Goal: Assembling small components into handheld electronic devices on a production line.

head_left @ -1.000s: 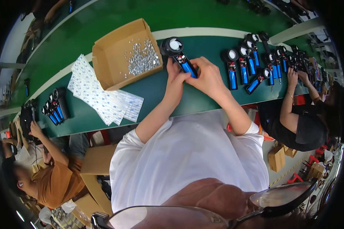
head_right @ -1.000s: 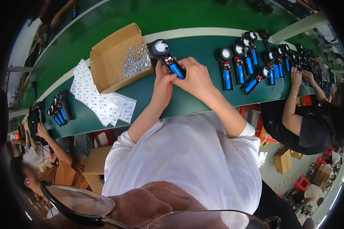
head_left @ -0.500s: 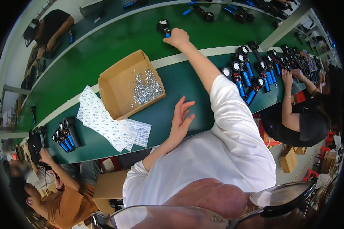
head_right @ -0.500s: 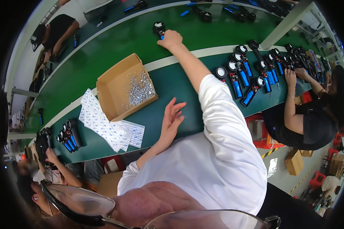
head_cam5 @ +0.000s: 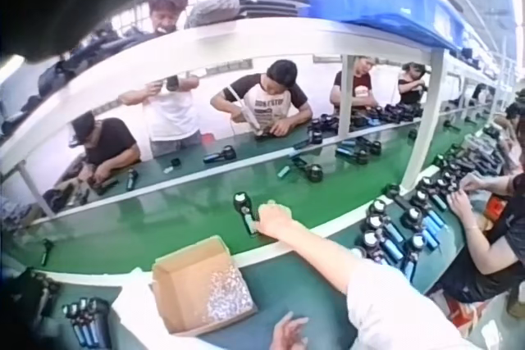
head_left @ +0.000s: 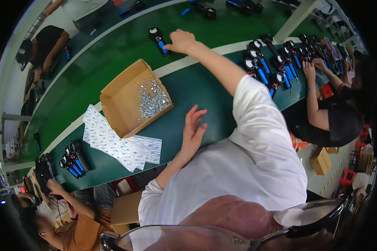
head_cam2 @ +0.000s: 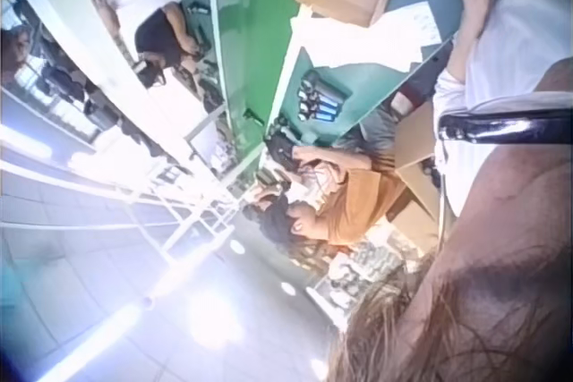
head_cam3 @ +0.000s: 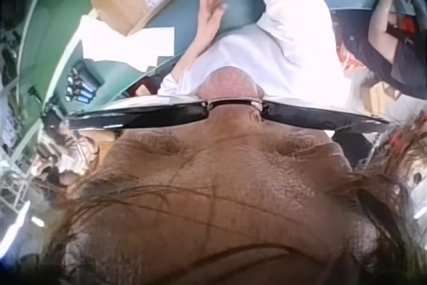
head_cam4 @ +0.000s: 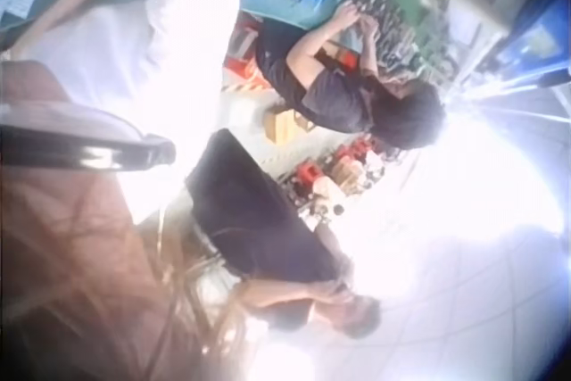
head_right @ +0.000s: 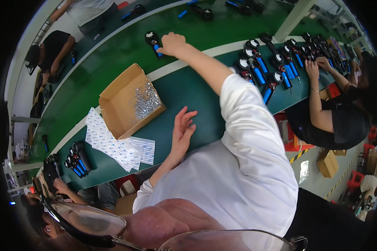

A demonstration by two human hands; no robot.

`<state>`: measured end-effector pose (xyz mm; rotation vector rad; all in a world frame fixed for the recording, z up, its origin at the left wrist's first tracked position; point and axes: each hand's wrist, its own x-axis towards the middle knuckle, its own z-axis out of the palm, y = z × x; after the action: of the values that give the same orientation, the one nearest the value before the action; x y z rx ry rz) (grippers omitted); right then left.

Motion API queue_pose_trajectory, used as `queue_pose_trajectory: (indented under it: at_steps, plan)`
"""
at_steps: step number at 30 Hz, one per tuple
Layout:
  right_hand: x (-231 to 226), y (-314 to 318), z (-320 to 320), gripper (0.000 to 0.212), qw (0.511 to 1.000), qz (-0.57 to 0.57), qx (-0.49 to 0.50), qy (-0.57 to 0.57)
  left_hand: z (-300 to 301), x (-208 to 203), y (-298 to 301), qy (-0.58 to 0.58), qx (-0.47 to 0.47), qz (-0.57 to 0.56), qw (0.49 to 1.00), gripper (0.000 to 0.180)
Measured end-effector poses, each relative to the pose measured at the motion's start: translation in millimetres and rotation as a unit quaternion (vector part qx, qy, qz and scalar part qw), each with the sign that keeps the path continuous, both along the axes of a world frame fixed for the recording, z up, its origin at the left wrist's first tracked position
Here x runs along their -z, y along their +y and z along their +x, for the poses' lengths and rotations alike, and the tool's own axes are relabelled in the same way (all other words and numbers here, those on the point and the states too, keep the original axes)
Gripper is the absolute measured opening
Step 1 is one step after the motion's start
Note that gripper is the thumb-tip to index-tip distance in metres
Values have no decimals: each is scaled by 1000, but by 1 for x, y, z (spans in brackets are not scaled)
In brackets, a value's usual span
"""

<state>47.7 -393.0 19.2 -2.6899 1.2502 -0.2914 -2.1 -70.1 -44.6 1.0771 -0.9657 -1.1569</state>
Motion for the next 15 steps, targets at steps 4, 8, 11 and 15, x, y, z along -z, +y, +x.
queue_pose_trajectory:
  at_steps: [4,8,11,15]
  plan:
    - [-69,30,-84,57,993,8,-116,-19,0,0,5,-54,3,-7,999,62]
    - [-101,70,-193,37,993,8,-110,-51,5,6,3,-61,12,5,998,62]
    - [-65,119,-260,34,998,-5,-54,15,2,-1,3,-69,16,8,997,61]
    - [-13,174,-290,50,994,-6,99,44,-8,-16,-3,-66,21,16,997,59]
